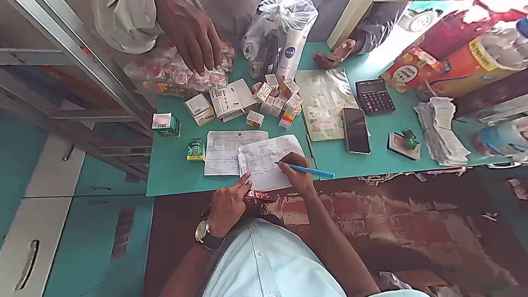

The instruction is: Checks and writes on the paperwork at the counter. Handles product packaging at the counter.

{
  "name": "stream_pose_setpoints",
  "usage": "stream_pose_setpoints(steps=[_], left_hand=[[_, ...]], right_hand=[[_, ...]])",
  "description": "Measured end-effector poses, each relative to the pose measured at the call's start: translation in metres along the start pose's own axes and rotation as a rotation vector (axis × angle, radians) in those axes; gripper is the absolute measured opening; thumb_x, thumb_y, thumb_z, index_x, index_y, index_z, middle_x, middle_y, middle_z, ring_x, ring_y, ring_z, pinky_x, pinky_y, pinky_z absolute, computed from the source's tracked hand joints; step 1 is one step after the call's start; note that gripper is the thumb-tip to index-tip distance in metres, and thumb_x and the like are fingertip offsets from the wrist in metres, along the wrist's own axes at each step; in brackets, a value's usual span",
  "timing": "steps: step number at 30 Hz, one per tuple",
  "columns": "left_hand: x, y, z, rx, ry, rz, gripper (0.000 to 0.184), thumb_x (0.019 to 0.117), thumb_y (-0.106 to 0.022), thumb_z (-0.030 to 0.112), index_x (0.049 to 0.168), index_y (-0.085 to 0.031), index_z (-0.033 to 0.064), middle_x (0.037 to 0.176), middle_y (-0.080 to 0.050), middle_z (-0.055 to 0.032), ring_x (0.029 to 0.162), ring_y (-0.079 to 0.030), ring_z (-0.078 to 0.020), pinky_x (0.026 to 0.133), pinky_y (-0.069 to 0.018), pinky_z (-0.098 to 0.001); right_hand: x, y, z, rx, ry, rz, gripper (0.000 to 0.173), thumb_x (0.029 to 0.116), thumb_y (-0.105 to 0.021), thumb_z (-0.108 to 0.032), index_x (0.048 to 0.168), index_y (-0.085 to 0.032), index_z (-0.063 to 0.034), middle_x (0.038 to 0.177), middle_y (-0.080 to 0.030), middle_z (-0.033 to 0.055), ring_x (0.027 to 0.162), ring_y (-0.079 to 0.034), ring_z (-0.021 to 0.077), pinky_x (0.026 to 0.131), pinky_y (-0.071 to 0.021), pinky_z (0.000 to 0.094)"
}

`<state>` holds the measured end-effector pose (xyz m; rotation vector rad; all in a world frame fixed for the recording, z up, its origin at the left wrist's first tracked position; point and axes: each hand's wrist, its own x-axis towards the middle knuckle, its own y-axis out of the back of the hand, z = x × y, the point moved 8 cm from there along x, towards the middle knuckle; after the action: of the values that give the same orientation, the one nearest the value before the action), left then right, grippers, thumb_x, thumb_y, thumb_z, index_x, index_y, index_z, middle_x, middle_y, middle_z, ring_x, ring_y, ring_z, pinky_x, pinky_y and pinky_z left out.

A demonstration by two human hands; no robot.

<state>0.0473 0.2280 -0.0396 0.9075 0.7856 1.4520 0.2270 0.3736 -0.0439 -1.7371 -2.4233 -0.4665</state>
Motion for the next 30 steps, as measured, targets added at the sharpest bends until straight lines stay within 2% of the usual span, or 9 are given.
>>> stream_pose_setpoints(steps=[6,16,20,23,26,30], left_hand=[[-0.0012,0.0005,0.0001,-0.035,0.01,0.062,0.04,0.0893,-0.058,0.0,0.118,-0.079,0.0179,0.144,-0.063,0.0041,0.073,-0.075,-0.026,0.059,-0.0586,-0.0499],[-0.001,0.0001,0.0003,0.001,0.002,0.076,0.041,0.0857,-0.062,-0.002,0.115,-0.08,0.0199,0.141,-0.065,0.0067,0.07,-0.075,-0.0232,0.058,-0.0588,-0.0479],[-0.0002,0.001,-0.0016,-0.002,0.011,0.081,0.042,0.0863,-0.061,-0.002,0.116,-0.08,0.0202,0.142,-0.064,0.007,0.07,-0.075,-0.0238,0.058,-0.0588,-0.0492],[-0.0025,0.0019,0.0009,-0.017,-0.001,0.088,0.035,0.0883,-0.062,0.001,0.113,-0.08,0.0176,0.14,-0.066,0.0042,0.069,-0.075,-0.0249,0.057,-0.0588,-0.0503],[-0.002,0.0005,0.0014,-0.02,-0.015,0.101,0.036,0.0886,-0.061,0.0,0.115,-0.08,0.0166,0.14,-0.066,0.0025,0.068,-0.075,-0.0272,0.056,-0.0581,-0.0515],[-0.0006,-0.0003,0.0005,0.012,-0.044,0.121,0.038,0.0874,-0.06,-0.001,0.114,-0.08,0.0166,0.141,-0.065,0.0043,0.069,-0.074,-0.0249,0.056,-0.0576,-0.0475]], right_hand=[[0.0001,-0.0003,-0.0019,-0.038,0.009,-0.01,0.006,0.085,-0.065,-0.008,0.081,-0.069,-0.0055,0.069,-0.065,-0.0064,0.059,-0.059,-0.0021,0.055,-0.0493,0.0168],[0.0028,-0.0011,-0.0017,-0.053,-0.021,-0.008,0.006,0.0824,-0.067,-0.012,0.077,-0.069,-0.0104,0.065,-0.064,-0.0087,0.057,-0.057,-0.0029,0.053,-0.0468,0.0165],[0.0055,-0.0009,-0.0031,-0.043,-0.06,0.003,0.005,0.0826,-0.067,-0.011,0.078,-0.069,-0.0094,0.065,-0.064,-0.0083,0.057,-0.058,-0.0019,0.053,-0.048,0.0175],[0.0021,0.0023,-0.0026,-0.062,-0.087,0.01,0.007,0.084,-0.068,-0.011,0.081,-0.069,-0.0053,0.071,-0.066,-0.0055,0.062,-0.06,-0.0002,0.058,-0.0521,0.0202],[0.0026,0.0016,-0.0007,-0.044,-0.051,-0.001,0.005,0.0847,-0.067,-0.008,0.081,-0.069,-0.0055,0.071,-0.066,-0.0062,0.062,-0.06,-0.0016,0.058,-0.0516,0.0185],[0.0044,-0.0003,-0.0017,-0.061,0.008,-0.027,0.006,0.086,-0.064,-0.007,0.082,-0.068,-0.0048,0.069,-0.065,-0.0064,0.061,-0.058,-0.0025,0.057,-0.049,0.0167]])
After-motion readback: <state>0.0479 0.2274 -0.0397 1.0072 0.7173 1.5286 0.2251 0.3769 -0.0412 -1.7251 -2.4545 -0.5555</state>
